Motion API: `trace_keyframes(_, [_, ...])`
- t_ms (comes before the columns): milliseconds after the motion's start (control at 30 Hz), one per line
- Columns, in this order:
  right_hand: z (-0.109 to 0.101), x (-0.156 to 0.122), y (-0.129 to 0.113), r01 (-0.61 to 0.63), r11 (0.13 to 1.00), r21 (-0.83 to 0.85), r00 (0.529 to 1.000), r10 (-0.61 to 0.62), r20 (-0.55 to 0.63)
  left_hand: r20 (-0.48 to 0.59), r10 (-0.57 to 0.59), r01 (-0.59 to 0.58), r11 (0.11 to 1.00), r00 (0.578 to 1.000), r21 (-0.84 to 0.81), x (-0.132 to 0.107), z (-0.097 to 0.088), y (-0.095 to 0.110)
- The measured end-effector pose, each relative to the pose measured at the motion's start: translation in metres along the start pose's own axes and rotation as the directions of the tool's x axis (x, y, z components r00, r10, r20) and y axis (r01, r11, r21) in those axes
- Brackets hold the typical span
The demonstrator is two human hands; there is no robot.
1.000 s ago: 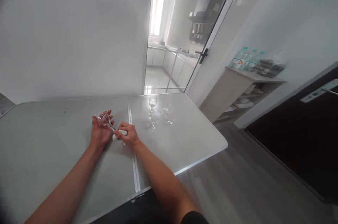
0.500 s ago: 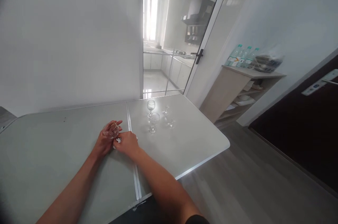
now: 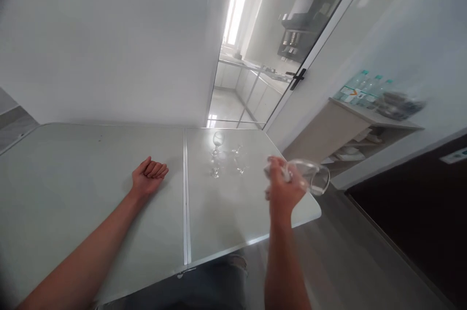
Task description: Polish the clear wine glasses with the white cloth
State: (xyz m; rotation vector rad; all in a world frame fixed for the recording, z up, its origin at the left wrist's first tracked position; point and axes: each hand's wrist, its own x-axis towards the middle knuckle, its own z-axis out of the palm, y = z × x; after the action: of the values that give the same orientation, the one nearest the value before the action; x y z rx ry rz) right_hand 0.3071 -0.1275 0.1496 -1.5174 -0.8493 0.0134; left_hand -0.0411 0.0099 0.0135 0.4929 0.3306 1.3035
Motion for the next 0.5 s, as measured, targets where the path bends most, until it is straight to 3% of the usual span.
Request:
trace_keyframes(67, [0.005, 0.046, 0.044, -0.051, 0.994, -0.092, 0.999, 0.050, -0.013, 0.017, -0.027, 0.027, 0.999, 0.999, 0.019, -0.002, 0.002, 0.000])
trace_keyframes(133, [0.019, 0.082, 0.088, -0.102, 0.971, -0.216, 0.986, 0.128, 0.109, 0.038, -0.037, 0.036, 0.999, 0.999, 0.037, -0.003, 0.003, 0.000])
trace_keyframes(200, [0.037, 0.103, 0.125, -0.068, 0.950, -0.306, 0.957, 0.149, 0.249, 0.051, -0.045, 0.042, 0.998, 0.998, 0.056, -0.003, 0.003, 0.001])
trace_keyframes(333, [0.071, 0.114, 0.170, -0.045, 0.937, -0.347, 0.929, 0.168, 0.331, 0.034, -0.049, 0.045, 0.995, 0.998, 0.088, -0.002, 0.003, 0.001])
trace_keyframes(500, [0.092, 0.116, 0.193, -0.036, 0.917, -0.397, 0.906, 0.197, 0.374, 0.030, -0.069, 0.065, 0.991, 0.997, 0.117, -0.002, 0.004, 0.000])
